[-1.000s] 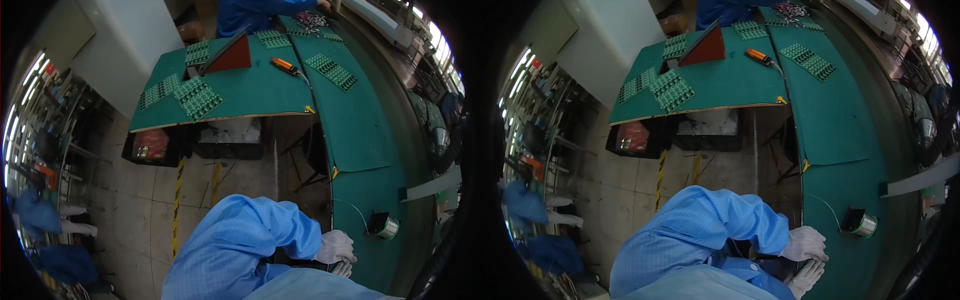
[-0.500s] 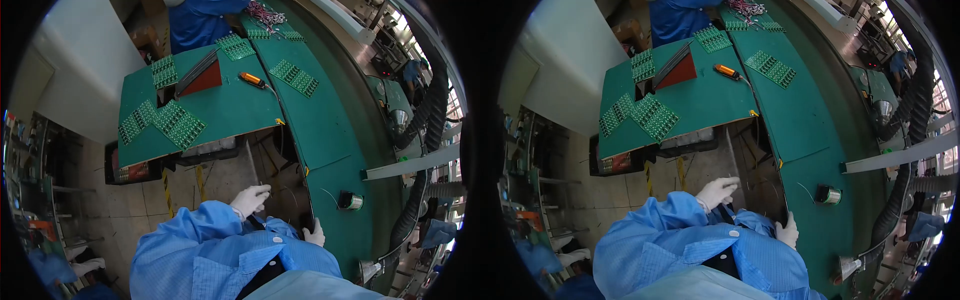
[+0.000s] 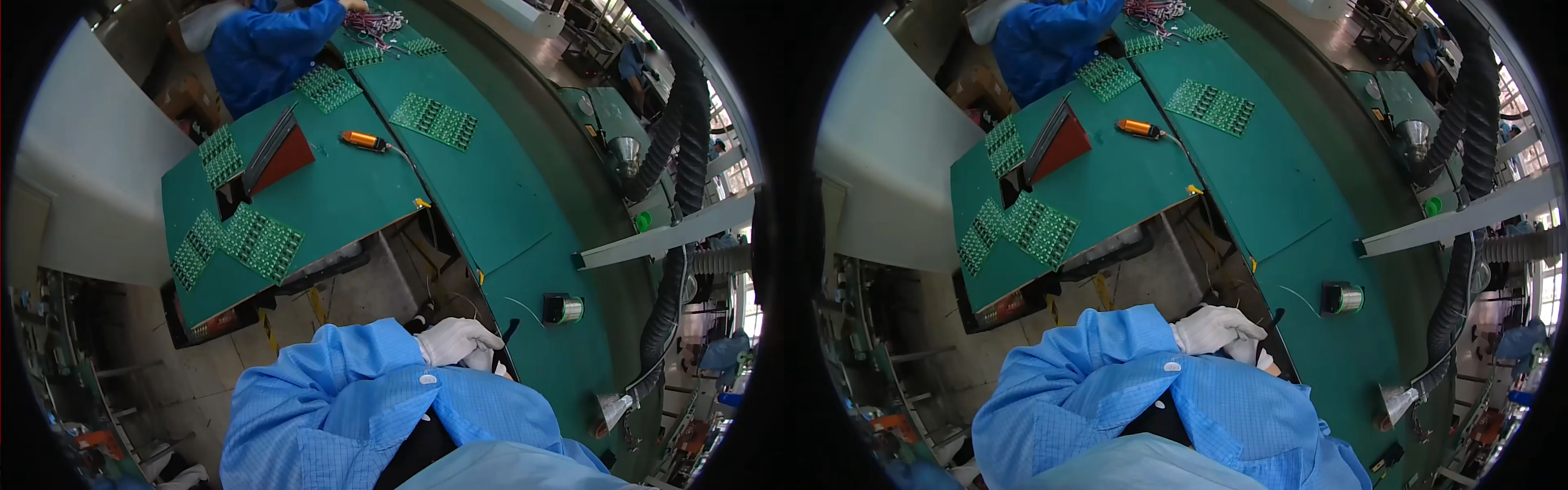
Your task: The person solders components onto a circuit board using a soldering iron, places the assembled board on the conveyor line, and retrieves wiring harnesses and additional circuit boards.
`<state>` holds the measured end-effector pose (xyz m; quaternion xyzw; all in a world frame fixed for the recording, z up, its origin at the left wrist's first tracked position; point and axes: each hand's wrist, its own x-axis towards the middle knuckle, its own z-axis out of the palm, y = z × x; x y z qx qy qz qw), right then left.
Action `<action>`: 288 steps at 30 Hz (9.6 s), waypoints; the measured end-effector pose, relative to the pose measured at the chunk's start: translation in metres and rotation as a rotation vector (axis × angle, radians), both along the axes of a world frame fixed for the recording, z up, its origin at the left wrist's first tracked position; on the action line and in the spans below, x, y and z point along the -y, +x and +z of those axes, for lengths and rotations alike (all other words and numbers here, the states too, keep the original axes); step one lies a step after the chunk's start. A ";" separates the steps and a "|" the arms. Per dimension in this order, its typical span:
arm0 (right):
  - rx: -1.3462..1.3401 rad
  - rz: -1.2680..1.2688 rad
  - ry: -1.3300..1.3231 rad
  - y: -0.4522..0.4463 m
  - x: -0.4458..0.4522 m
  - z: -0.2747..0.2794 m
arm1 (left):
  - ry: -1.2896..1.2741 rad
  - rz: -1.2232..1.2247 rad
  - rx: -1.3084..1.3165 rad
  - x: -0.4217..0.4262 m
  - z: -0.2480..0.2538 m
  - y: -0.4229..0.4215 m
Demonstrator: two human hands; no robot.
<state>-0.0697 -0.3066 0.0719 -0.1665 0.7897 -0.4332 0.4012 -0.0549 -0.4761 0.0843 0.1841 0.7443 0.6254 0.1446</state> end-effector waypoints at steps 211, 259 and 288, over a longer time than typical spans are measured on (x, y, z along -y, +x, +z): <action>-0.251 -0.457 0.574 -0.213 0.051 -0.002 | -1.525 0.745 -0.034 0.350 -0.114 -0.772; -0.361 -0.952 0.757 0.127 -0.246 -0.016 | -0.692 -0.660 -0.368 -0.235 -0.119 -0.088; -0.764 -0.602 0.871 0.185 -0.398 -0.086 | -0.908 -0.033 -1.008 -0.285 -0.088 -0.016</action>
